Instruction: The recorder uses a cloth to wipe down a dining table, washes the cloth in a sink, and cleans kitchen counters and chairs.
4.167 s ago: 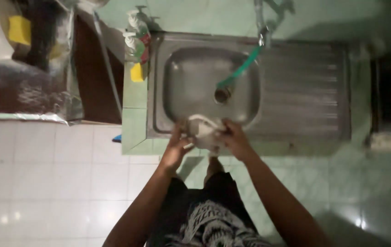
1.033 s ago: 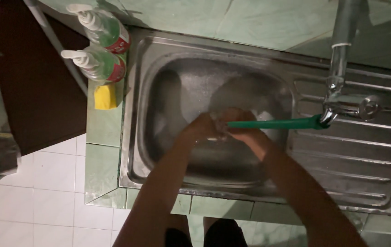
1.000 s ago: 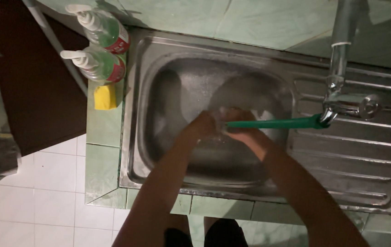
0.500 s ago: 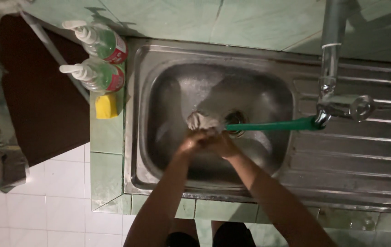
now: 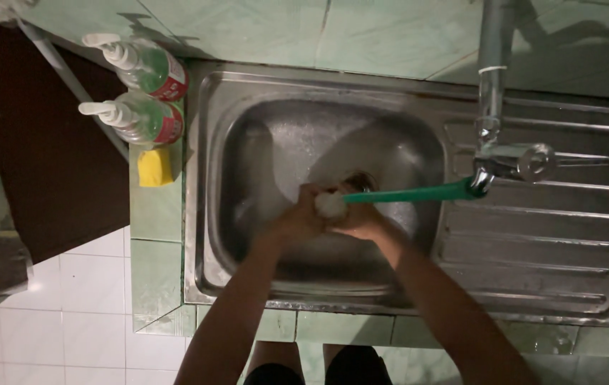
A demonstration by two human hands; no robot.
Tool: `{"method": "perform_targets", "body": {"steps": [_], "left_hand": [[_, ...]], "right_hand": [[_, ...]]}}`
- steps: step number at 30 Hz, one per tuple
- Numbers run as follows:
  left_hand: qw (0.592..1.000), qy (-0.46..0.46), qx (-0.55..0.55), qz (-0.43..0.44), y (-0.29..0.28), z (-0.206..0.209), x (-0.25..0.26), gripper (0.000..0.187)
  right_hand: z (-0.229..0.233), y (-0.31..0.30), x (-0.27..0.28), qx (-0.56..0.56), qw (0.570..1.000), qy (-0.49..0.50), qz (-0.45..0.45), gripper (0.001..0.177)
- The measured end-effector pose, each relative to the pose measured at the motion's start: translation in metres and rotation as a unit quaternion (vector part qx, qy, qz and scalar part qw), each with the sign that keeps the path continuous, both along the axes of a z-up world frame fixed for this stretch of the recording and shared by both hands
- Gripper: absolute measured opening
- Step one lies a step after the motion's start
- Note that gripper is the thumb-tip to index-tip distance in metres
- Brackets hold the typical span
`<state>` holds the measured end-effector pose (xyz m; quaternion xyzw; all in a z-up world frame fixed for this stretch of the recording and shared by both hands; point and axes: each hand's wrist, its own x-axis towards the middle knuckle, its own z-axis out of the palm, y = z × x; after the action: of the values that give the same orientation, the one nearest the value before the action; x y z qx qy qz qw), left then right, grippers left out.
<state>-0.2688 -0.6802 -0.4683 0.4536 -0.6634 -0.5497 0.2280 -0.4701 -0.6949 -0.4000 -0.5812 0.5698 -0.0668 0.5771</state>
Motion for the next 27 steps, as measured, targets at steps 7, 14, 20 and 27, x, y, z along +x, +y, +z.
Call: {"method": "perform_targets", "body": {"steps": [7,14,20,27], "left_hand": [[0.817,0.224,0.518,0.115,-0.039,0.092,0.004,0.094],[0.966,-0.144,0.204,-0.062,-0.040,0.065,-0.035,0.041],[0.949,-0.304,-0.011,-0.079,-0.044,0.074,-0.051,0.043],[0.890,-0.436,-0.093,-0.093,-0.042,0.110,-0.046,0.022]], "right_hand": [[-0.038,-0.006,0.005,-0.220,0.936,0.123,0.245,0.062],[-0.193,0.008,-0.023,-0.068,0.960,-0.270,-0.018,0.037],[-0.009,-0.012,-0.024,-0.054,0.953,-0.298,-0.022,0.060],[0.171,0.020,-0.107,-0.426,0.877,0.073,-0.212,0.056]]}}
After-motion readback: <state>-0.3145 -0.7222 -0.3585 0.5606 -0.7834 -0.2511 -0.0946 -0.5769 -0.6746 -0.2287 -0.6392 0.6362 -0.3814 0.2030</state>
